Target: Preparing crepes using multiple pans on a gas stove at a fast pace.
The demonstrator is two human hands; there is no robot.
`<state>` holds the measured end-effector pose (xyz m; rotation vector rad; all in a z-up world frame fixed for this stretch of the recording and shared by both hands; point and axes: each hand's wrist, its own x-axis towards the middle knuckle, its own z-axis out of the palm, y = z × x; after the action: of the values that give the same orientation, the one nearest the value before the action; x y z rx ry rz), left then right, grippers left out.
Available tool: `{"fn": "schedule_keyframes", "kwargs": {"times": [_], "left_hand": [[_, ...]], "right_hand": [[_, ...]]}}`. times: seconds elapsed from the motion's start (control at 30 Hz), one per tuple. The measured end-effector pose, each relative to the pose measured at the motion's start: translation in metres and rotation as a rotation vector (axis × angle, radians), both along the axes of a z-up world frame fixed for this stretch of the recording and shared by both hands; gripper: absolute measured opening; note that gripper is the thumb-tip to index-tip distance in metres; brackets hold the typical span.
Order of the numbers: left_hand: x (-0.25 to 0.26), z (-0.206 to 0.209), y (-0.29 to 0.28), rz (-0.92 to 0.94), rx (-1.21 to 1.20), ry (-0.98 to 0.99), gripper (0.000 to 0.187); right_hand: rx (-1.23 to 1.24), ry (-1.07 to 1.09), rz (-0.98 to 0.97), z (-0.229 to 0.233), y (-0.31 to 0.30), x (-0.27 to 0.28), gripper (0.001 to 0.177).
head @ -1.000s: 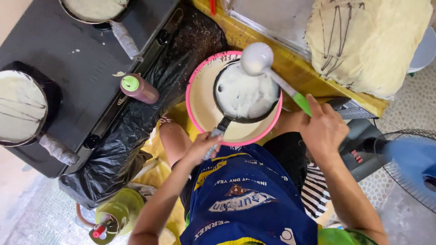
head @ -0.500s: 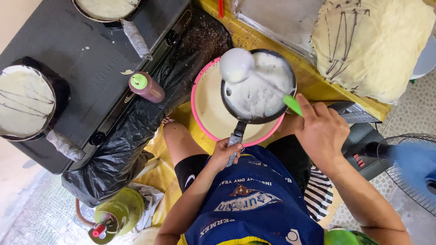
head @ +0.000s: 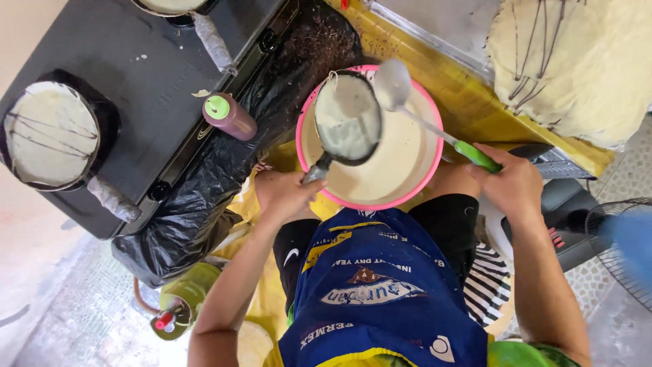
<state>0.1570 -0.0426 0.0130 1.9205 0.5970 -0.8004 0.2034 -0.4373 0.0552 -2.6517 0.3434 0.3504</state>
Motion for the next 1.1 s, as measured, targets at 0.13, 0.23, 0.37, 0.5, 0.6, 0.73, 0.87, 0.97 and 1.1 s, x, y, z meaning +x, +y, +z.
{"fn": "schedule_keyframes", "kwargs": {"times": [0.13,0.23,0.37,0.5,0.6,0.73,0.87,0.97,1.1], "left_hand": [[-0.021,-0.062,0.028,-0.319,0.562,-0.574,0.054],[-0.033,-0.046,0.027,-0.474,1.122,-0.976,0.042],[-0.039,-0.027,0.023,-0.545,1.387,-1.165,0.038],[-0.036,-0.048,0.021,-0.504,1.403,-1.242,0.032],[-0.034,-0.048,0.015,-0.452,1.378,-1.253,0.032],[-0.047,-0.079,0.016,-0.415,1.324,-1.216,0.03],[-0.05,-0.077,0.012,-0.354,1.23,-1.216,0.035],[-0.053,-0.082,0.014,-0.333,1.195,-1.179,0.034],[-0.056,-0.086,0.014,-0.243,1.057,-1.128,0.04]], "right_hand": [[-0.398,-0.082,0.18,-0.088,-0.014,-0.017,0.053],[-0.884,-0.507,0.312,-0.139,-0.006,-0.038,0.029],[-0.632,0.024,0.376,-0.171,-0.001,-0.049,0.02],[-0.698,0.063,0.382,-0.05,0.076,-0.021,0.032],[-0.561,-0.005,0.41,-0.179,0.02,-0.051,0.023],[-0.566,-0.014,0.447,-0.207,0.016,-0.052,0.02],[-0.689,-0.084,0.5,-0.198,0.028,-0.052,0.036],[-0.769,-0.023,0.472,-0.164,0.05,-0.046,0.028],[-0.594,-0.146,0.46,-0.197,0.033,-0.026,0.062]]}}
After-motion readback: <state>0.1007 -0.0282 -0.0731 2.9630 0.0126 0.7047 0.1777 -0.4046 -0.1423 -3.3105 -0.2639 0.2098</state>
